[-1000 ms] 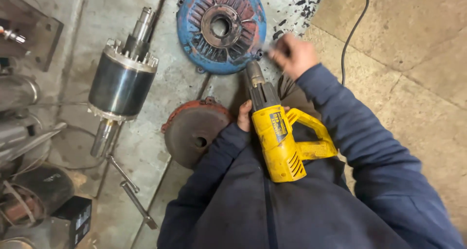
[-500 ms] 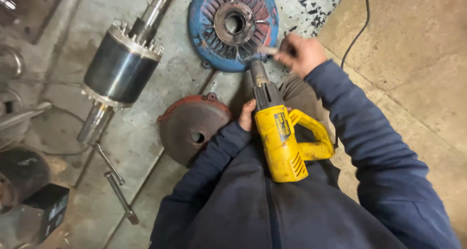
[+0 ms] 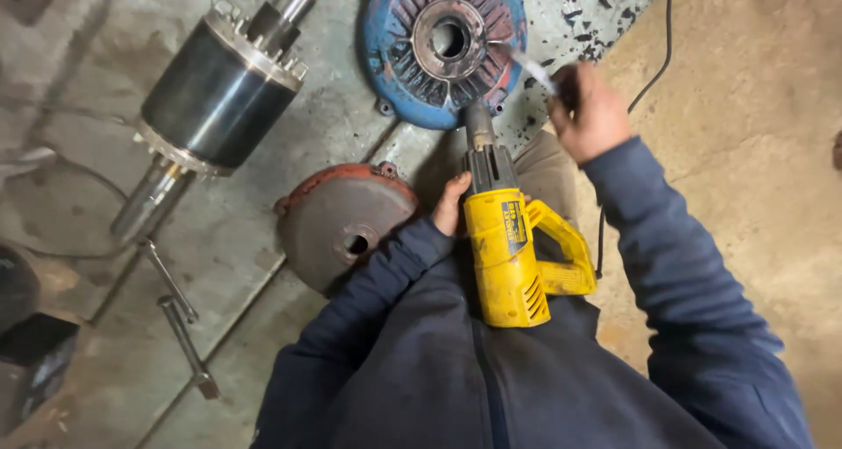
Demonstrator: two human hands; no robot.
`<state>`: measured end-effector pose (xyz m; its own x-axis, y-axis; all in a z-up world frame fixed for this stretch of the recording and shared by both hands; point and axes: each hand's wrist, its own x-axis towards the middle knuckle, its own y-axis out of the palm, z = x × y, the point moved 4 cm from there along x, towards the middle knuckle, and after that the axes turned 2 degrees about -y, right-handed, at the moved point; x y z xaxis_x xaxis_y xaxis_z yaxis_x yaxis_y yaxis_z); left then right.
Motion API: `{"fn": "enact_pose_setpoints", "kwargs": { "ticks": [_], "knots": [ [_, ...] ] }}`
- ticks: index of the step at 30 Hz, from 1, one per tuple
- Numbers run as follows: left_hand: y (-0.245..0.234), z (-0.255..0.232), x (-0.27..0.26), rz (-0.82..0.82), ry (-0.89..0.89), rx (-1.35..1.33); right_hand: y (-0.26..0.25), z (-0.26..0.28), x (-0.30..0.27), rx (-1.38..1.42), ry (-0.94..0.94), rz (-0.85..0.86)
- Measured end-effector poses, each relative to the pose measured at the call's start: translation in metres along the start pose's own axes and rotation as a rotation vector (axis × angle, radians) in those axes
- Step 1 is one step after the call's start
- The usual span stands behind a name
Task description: The person uses a yellow heat gun to apply heat to a blue circular metal part while simultaneously scraping its surface with a metal tool. The person works on the part's edges and center, removing dark residue that falls onto the workbench.
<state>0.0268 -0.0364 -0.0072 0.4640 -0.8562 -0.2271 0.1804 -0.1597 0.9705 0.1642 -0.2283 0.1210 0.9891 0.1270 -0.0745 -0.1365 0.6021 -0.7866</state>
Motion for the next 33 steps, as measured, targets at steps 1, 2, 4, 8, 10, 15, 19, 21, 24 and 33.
{"fn": "enact_pose_setpoints", "kwargs": {
  "ticks": [1,2,4,8,10,15,19,21,24,33],
  "knots": [
    [0.007,-0.001,0.001,0.001,0.013,-0.014,-0.008,0.011,-0.005,-0.005,-0.006,0.017],
    [0.012,-0.003,0.004,-0.051,0.036,0.016,-0.014,0.025,-0.01,-0.017,-0.079,0.073],
    [0.013,-0.005,0.006,-0.104,0.07,0.031,-0.025,0.039,-0.017,-0.03,-0.158,0.147],
    [0.016,-0.004,0.008,0.058,0.057,-0.134,-0.047,0.052,-0.023,-0.208,-0.171,0.173],
    [0.01,-0.001,0.01,0.116,0.059,-0.209,-0.05,0.052,-0.028,-0.278,-0.081,0.193],
    [-0.002,0.022,0.025,-0.006,-0.04,-0.216,-0.048,0.031,-0.037,-0.016,0.242,0.123],
    [0.011,0.029,0.029,0.087,-0.018,-0.267,-0.048,0.027,-0.04,-0.056,0.194,0.126],
    [0.019,0.034,0.03,0.081,0.027,-0.349,-0.049,0.023,-0.046,0.11,0.195,0.083],
    [0.075,0.014,0.012,0.062,0.142,-0.142,-0.059,0.018,-0.046,0.114,0.168,0.029],
    [0.043,0.021,0.011,0.053,0.041,-0.138,-0.055,0.061,-0.042,0.015,0.17,0.11]
  ]
}}
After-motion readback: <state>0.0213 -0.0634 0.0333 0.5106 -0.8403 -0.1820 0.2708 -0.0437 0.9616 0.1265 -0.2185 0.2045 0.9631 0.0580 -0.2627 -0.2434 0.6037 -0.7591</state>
